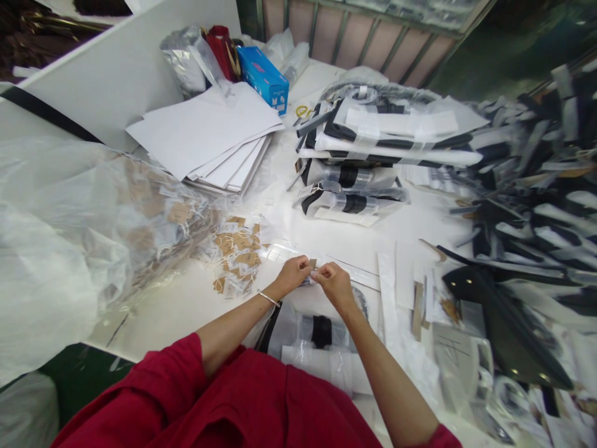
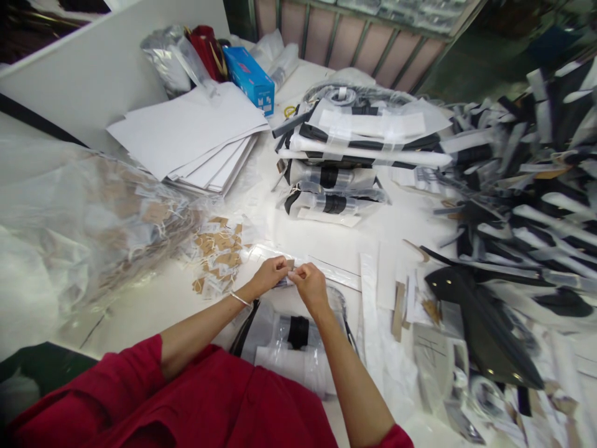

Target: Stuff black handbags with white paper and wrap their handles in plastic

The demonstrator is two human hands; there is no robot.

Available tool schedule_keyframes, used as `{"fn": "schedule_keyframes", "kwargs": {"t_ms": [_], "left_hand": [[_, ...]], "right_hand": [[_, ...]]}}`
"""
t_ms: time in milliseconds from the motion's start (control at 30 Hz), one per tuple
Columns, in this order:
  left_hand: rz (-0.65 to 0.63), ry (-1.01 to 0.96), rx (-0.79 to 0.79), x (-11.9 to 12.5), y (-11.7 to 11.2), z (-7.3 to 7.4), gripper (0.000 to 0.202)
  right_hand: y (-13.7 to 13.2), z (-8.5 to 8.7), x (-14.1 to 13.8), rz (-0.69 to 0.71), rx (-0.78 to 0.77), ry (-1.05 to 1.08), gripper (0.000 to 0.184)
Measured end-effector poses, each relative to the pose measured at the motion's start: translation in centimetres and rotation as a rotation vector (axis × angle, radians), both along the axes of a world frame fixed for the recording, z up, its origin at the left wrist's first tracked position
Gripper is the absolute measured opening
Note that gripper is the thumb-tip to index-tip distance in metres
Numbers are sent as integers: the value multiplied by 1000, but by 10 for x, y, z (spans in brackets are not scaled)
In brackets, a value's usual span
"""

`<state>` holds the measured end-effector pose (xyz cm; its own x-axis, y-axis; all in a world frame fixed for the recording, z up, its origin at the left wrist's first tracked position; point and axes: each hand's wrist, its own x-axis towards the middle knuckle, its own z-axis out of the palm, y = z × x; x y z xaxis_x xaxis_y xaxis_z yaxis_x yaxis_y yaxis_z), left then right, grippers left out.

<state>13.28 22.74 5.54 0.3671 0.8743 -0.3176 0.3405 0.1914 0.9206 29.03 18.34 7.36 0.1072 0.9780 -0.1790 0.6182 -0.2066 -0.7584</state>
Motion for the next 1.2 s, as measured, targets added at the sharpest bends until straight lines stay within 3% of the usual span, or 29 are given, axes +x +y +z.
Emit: {"fn": "schedule_keyframes", "kwargs": {"t_ms": [133, 233, 300, 467, 800, 967, 1067, 1200], "left_hand": [[-73, -70, 20, -5, -4, 4, 18], [-147, -113, 61, -9, -8, 6, 20], [-198, -122, 112, -10, -12, 7, 20], [-223, -58, 173, -13, -16, 6, 39], [-241, -62, 198, -14, -9, -12, 38], [-323, -38, 415, -16, -8, -14, 56], [-402, 71, 528, -14, -6, -16, 52], [-407, 233, 546, -7, -2, -22, 42]], "right_hand": [[1, -4, 4, -123, -104, 216, 26], [-2, -4, 8, -180, -330, 573, 41], [-3, -2, 11, -161, -440, 684, 45], [-2, 5, 16, -115, -495, 624, 34], [8, -8, 11, -172, -455, 699, 36], [19, -14, 15, -267, -381, 703, 38], [28, -18, 19, -284, -416, 750, 38], [38, -28, 22, -317, -457, 783, 40]]}}
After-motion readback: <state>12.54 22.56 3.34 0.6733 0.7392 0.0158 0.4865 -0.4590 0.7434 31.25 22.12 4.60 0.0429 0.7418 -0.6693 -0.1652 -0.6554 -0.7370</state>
